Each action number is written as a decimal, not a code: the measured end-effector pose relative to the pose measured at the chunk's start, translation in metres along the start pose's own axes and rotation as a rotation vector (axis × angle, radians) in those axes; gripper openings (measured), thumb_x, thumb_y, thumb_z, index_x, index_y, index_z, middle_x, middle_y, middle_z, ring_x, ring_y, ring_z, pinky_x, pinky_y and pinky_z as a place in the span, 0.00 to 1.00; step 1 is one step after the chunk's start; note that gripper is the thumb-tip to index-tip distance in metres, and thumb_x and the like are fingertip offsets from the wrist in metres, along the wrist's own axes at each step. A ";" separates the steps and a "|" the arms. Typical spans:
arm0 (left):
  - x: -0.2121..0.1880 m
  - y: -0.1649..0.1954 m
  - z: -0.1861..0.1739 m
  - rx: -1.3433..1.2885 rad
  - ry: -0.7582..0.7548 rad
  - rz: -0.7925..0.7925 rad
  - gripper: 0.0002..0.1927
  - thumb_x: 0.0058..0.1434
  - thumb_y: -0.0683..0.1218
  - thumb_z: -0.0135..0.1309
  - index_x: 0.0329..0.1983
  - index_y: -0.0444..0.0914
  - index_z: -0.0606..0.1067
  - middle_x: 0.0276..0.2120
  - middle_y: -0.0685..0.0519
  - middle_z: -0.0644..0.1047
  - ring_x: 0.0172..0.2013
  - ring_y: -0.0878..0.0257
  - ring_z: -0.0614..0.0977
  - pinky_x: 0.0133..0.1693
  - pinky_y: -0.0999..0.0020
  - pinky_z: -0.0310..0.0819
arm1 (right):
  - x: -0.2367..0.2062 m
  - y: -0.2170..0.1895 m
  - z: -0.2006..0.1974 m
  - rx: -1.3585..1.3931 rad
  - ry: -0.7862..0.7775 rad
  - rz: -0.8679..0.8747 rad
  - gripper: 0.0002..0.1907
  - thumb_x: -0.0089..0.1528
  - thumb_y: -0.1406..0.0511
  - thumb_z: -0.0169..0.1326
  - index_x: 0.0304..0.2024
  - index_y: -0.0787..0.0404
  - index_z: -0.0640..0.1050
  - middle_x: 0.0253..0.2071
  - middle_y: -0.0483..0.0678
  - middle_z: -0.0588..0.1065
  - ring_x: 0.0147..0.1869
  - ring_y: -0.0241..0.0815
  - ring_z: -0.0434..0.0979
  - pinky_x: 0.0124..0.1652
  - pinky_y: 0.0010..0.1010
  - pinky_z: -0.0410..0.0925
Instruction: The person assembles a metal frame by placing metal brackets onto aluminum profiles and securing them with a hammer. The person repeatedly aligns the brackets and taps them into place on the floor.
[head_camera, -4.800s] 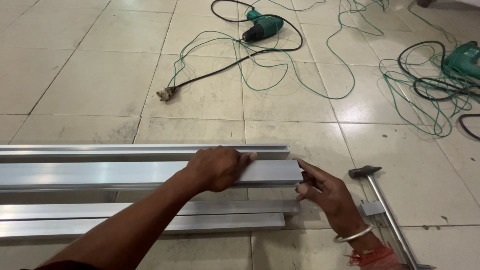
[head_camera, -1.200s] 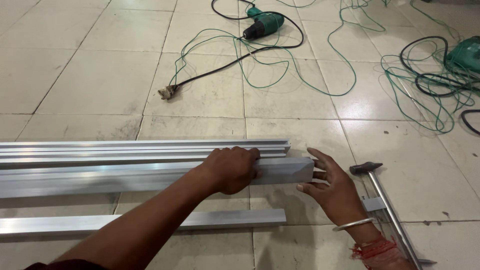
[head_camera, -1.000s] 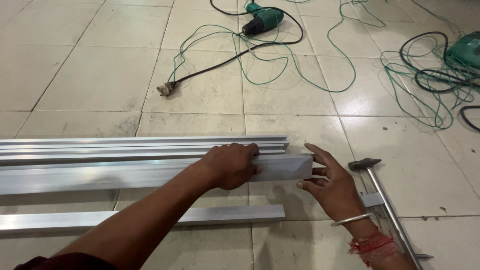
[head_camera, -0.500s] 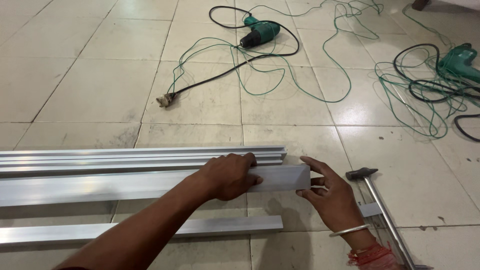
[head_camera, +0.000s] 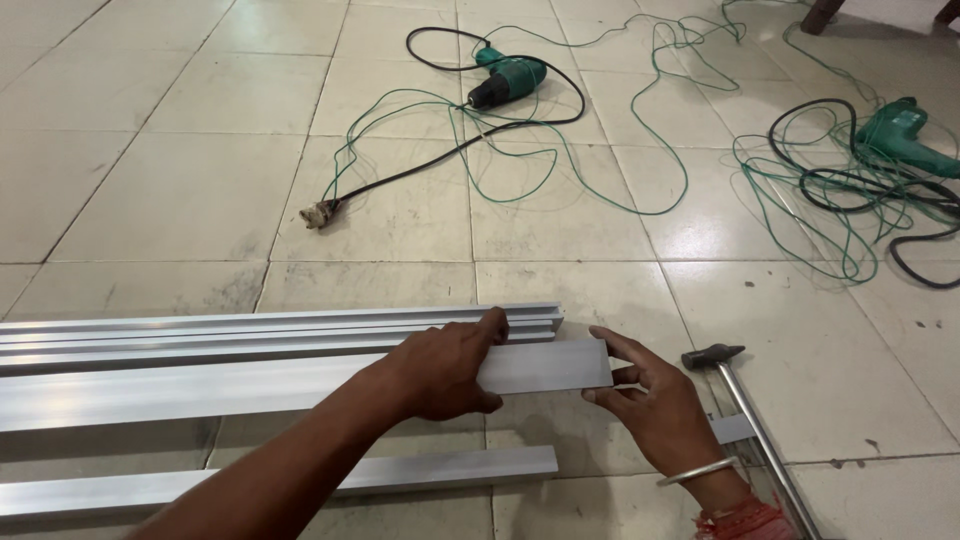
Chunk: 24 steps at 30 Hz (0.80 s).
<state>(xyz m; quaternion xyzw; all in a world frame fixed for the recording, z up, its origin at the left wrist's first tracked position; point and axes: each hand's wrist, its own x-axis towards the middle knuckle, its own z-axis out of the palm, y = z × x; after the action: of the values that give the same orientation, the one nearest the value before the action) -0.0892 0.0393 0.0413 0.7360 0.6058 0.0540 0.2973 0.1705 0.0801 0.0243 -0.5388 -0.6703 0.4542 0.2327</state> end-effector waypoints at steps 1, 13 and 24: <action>0.001 -0.001 0.001 0.002 -0.013 -0.011 0.39 0.54 0.56 0.64 0.63 0.43 0.58 0.59 0.45 0.74 0.55 0.43 0.77 0.54 0.49 0.71 | 0.000 0.000 0.000 -0.033 0.000 0.022 0.36 0.54 0.68 0.67 0.66 0.47 0.73 0.42 0.46 0.83 0.43 0.35 0.81 0.42 0.28 0.77; 0.000 -0.002 -0.007 0.033 -0.004 0.077 0.34 0.57 0.60 0.62 0.60 0.37 0.67 0.54 0.43 0.72 0.55 0.45 0.76 0.53 0.52 0.72 | 0.006 0.010 -0.004 -0.047 -0.060 0.050 0.36 0.55 0.62 0.66 0.67 0.52 0.72 0.37 0.47 0.84 0.40 0.34 0.82 0.42 0.28 0.77; -0.003 0.002 -0.025 0.008 -0.122 0.004 0.27 0.67 0.63 0.44 0.52 0.38 0.77 0.44 0.42 0.78 0.48 0.45 0.79 0.50 0.48 0.71 | 0.012 0.027 -0.006 0.006 -0.079 0.030 0.34 0.59 0.55 0.59 0.66 0.58 0.73 0.31 0.49 0.80 0.34 0.37 0.80 0.38 0.29 0.76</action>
<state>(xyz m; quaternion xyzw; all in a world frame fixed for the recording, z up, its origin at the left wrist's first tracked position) -0.0993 0.0455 0.0636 0.7404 0.5852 0.0070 0.3307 0.1852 0.0936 0.0013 -0.5300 -0.6694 0.4804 0.2007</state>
